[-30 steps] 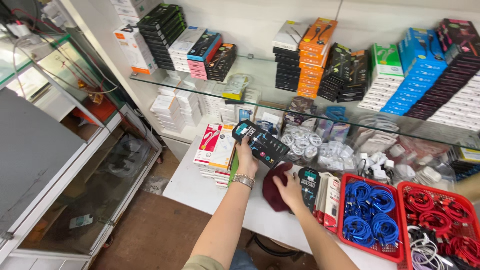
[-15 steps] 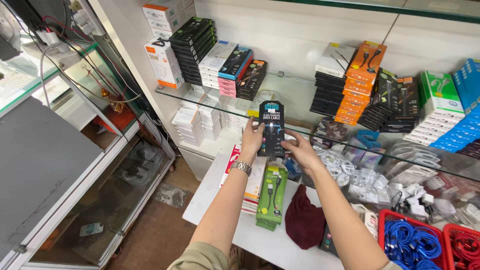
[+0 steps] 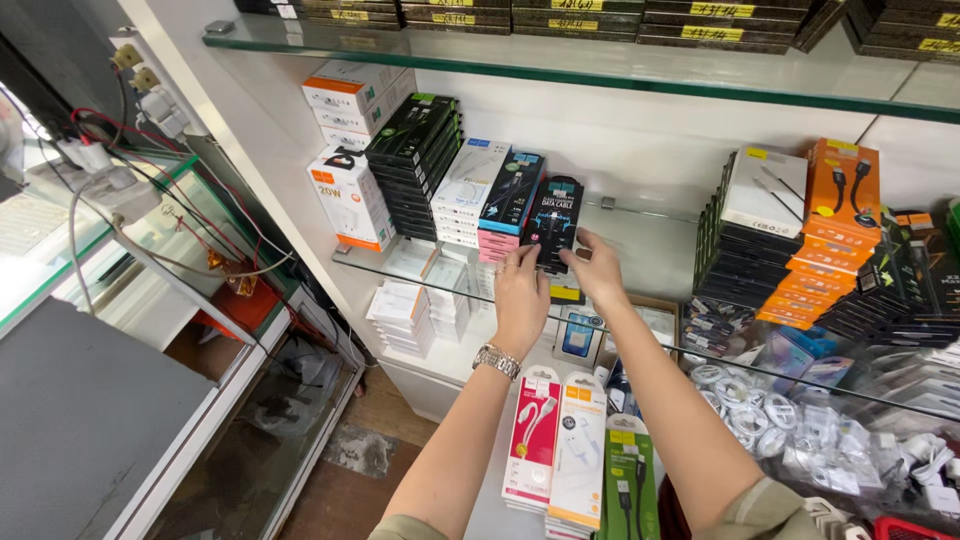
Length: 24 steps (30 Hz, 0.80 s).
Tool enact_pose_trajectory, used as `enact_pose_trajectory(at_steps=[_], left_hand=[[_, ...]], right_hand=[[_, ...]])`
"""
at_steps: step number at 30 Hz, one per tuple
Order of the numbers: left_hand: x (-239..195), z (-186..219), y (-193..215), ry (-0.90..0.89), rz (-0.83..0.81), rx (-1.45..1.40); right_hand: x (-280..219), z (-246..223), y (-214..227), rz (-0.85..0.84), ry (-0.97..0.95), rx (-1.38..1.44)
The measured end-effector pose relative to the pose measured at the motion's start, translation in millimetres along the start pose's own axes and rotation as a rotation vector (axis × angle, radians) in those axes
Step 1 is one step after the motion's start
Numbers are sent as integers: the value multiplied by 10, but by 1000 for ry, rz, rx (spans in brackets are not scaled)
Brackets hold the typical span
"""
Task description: The person wipes the surfaces of small product boxes with a maroon cloth and places them on a glass shelf. They handle multiple boxes of different colors and sizes, wiping each one individually before stacking them on the shelf.
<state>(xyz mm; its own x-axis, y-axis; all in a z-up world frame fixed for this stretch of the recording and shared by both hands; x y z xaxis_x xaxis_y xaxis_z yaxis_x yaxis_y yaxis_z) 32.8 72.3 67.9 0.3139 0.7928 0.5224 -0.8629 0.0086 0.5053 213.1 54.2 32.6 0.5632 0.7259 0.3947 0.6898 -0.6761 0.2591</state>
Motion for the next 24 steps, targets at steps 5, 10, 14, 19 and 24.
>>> enact_pose_trajectory(at_steps=[5, 10, 14, 19, 24], left_hand=[[-5, -74, -239, -119, -115, 167], [85, -119, -415, -118, -194, 173], [164, -81, -486, -99, -223, 172], [30, 56, -446, -73, -100, 27], [-461, 305, -640, 59, -143, -153]], right_hand=[[-44, -26, -151, 27, 313, -297], [115, 106, -195, 17, 248, -390], [219, 163, -205, -53, 159, -421], [105, 21, -29, -71, 192, -265], [-460, 111, 458, -33, -1, 18]])
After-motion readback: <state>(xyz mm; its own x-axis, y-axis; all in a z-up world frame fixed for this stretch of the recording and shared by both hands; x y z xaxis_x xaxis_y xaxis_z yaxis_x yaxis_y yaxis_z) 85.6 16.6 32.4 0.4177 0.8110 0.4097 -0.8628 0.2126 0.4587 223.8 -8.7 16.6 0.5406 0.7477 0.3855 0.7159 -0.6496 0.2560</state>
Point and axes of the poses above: each hand's wrist, its own x-axis towards the middle knuckle, its own y-axis out of the back of the hand, z = x × y, the point moved 6 cm from there along x, towards the middle knuckle, and after that the axes turned 10 degrees about y, right-handed, at the moved point
